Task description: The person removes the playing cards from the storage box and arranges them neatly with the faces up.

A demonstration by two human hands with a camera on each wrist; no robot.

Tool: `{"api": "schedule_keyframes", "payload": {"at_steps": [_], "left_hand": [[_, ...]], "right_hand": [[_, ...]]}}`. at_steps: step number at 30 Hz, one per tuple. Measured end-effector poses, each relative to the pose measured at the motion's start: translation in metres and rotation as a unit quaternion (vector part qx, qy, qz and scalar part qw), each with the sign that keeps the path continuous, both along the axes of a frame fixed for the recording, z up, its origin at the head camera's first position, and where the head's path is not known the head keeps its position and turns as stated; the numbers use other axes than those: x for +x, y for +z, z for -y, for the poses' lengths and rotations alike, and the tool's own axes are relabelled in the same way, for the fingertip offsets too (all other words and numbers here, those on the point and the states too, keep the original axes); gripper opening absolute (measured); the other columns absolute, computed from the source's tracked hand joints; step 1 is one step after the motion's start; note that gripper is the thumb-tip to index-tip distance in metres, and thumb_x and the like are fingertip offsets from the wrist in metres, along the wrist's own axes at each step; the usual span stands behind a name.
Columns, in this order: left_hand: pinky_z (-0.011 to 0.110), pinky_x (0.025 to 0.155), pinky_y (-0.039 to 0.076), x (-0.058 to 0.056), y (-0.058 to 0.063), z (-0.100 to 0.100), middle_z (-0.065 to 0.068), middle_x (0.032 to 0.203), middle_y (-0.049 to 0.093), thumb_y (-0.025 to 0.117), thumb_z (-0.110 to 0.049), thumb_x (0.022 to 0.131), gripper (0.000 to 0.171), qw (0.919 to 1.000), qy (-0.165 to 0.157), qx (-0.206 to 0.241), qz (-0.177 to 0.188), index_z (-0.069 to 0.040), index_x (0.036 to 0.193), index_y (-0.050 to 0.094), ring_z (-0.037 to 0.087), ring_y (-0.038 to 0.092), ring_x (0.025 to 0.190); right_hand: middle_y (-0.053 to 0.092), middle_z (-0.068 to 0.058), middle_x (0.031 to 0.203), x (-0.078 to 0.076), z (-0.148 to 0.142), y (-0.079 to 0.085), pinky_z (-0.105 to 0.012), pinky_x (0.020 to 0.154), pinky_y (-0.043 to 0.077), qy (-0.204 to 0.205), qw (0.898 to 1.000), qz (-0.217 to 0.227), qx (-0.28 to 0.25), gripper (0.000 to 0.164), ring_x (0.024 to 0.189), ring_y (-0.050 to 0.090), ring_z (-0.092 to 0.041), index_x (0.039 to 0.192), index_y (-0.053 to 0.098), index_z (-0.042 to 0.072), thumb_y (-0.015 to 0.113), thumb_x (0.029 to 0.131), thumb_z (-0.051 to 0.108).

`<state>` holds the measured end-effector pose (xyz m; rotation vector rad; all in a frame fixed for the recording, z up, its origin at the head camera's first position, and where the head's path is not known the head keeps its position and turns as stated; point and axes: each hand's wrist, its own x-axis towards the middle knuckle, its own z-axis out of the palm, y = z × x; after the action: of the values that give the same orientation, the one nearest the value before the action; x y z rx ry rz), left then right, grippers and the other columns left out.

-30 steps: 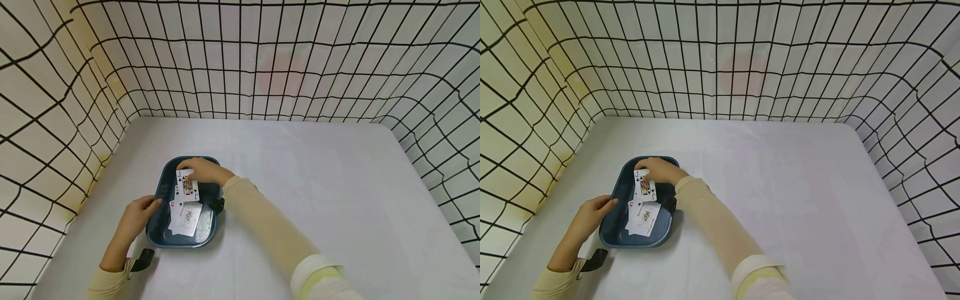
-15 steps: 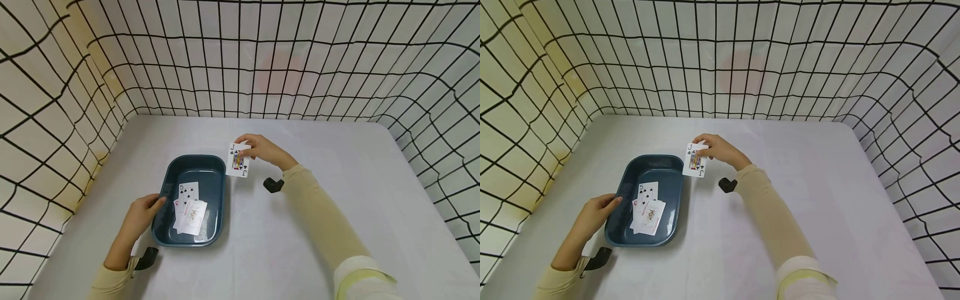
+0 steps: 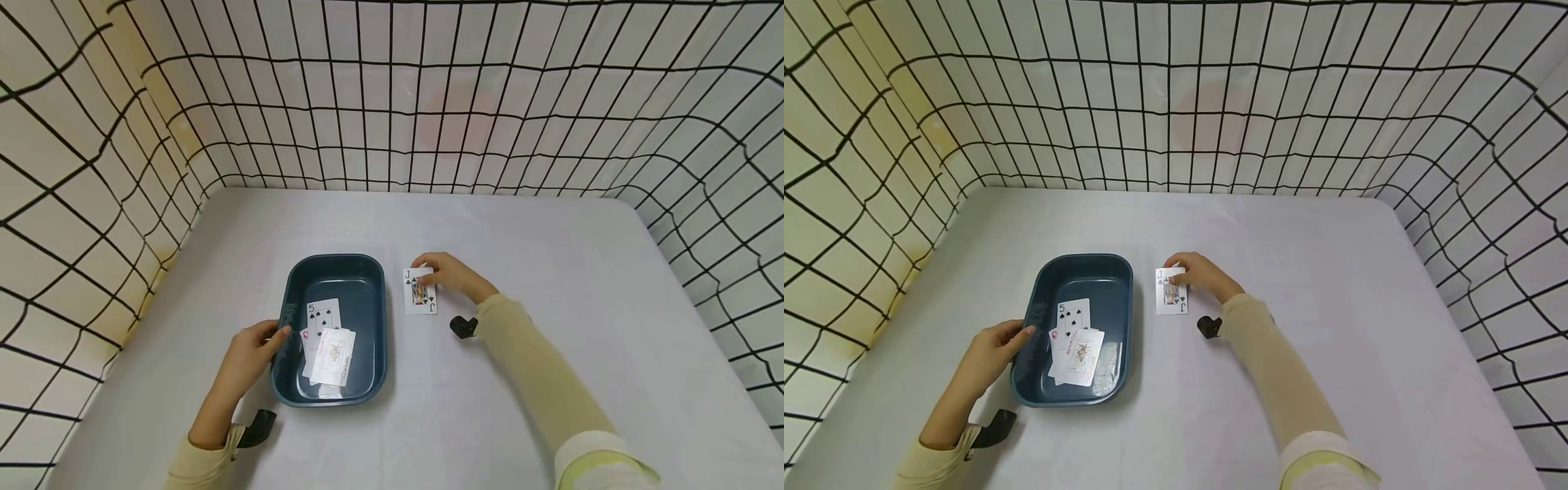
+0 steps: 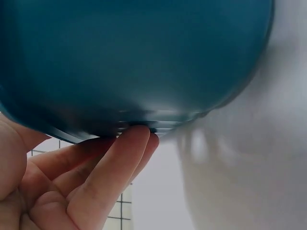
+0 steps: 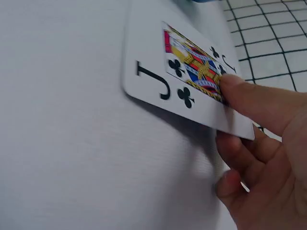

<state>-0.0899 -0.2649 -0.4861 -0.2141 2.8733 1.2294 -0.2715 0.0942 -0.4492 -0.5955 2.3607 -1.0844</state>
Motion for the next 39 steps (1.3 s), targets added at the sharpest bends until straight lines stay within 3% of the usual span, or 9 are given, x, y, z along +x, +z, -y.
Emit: {"api": "schedule_keyframes", "payload": {"at_steps": [5,8,14,19,26,33,35,39], "left_hand": [[0.035,0.064,0.053,0.0,-0.007,-0.004,0.008,0.102,0.062,0.043,-0.062,0.082,0.063,0.9999,0.011,0.001,0.002,-0.011,0.116,0.057,0.021,0.06,0.079],[0.036,0.064,0.053,0.0,-0.008,-0.004,0.007,0.102,0.062,0.042,-0.062,0.083,0.062,0.9999,0.016,-0.002,0.001,-0.012,0.115,0.058,0.021,0.059,0.079],[0.036,0.065,0.053,0.002,-0.003,-0.006,0.008,0.103,0.062,0.045,-0.057,0.085,0.057,0.9998,0.017,-0.006,0.005,-0.011,0.115,0.057,0.021,0.059,0.08],[0.035,0.065,0.053,0.001,-0.001,-0.006,0.007,0.101,0.062,0.046,-0.056,0.085,0.054,0.9998,0.017,-0.004,0.005,-0.011,0.114,0.058,0.021,0.059,0.079],[0.035,0.065,0.053,0.0,-0.003,-0.007,0.007,0.101,0.061,0.046,-0.058,0.084,0.057,0.9997,0.021,-0.003,0.013,-0.011,0.114,0.057,0.021,0.058,0.078],[0.036,0.066,0.053,0.004,-0.009,-0.005,0.009,0.104,0.061,0.045,-0.058,0.084,0.059,0.9997,0.019,-0.001,0.016,-0.009,0.116,0.056,0.021,0.059,0.082],[0.034,0.064,0.053,0.006,-0.002,-0.008,0.01,0.104,0.061,0.045,-0.055,0.085,0.058,0.9998,0.016,-0.002,0.013,-0.008,0.116,0.057,0.021,0.06,0.081],[0.037,0.067,0.052,0.011,0.032,-0.022,0.017,0.104,0.06,0.048,-0.043,0.09,0.05,0.9995,0.013,0.017,0.024,-0.001,0.116,0.056,0.026,0.06,0.082]], "right_hand": [[0.053,-0.008,0.104,0.006,0.005,-0.007,-0.034,0.077,0.037,-0.004,0.995,-0.082,0.061,0.027,0.088,0.044,-0.022,0.11,0.06,0.012,0.065,0.083,0.013],[0.05,-0.01,0.104,0.008,0.006,-0.009,-0.037,0.082,0.036,0.001,0.99,-0.124,0.07,0.029,0.092,0.042,-0.024,0.111,0.059,0.01,0.066,0.082,0.012],[0.047,-0.012,0.105,0.009,0.007,-0.005,-0.039,0.086,0.035,-0.002,0.987,-0.143,0.077,0.04,0.097,0.042,-0.026,0.119,0.051,0.007,0.065,0.083,0.016],[0.047,-0.016,0.111,0.011,0.02,0.016,-0.039,0.086,0.038,-0.007,0.99,-0.136,0.037,0.045,0.1,0.044,-0.027,0.126,0.045,0.005,0.06,0.087,0.022],[0.045,-0.013,0.118,0.029,0.067,0.058,-0.035,0.085,0.041,0.035,0.985,-0.166,-0.022,0.048,0.104,0.044,-0.024,0.128,0.041,0.007,0.058,0.088,0.026],[0.047,-0.009,0.116,0.049,0.123,0.07,-0.027,0.084,0.041,0.089,0.983,-0.153,-0.039,0.053,0.102,0.047,-0.02,0.13,0.04,0.009,0.06,0.086,0.032],[0.047,-0.008,0.116,0.053,0.138,0.069,-0.024,0.085,0.04,0.104,0.983,-0.147,-0.045,0.054,0.103,0.047,-0.019,0.13,0.04,0.008,0.06,0.086,0.032],[0.047,-0.006,0.115,0.06,0.159,0.063,-0.02,0.085,0.04,0.114,0.984,-0.133,-0.037,0.054,0.106,0.046,-0.016,0.13,0.041,0.009,0.06,0.085,0.032]]}}
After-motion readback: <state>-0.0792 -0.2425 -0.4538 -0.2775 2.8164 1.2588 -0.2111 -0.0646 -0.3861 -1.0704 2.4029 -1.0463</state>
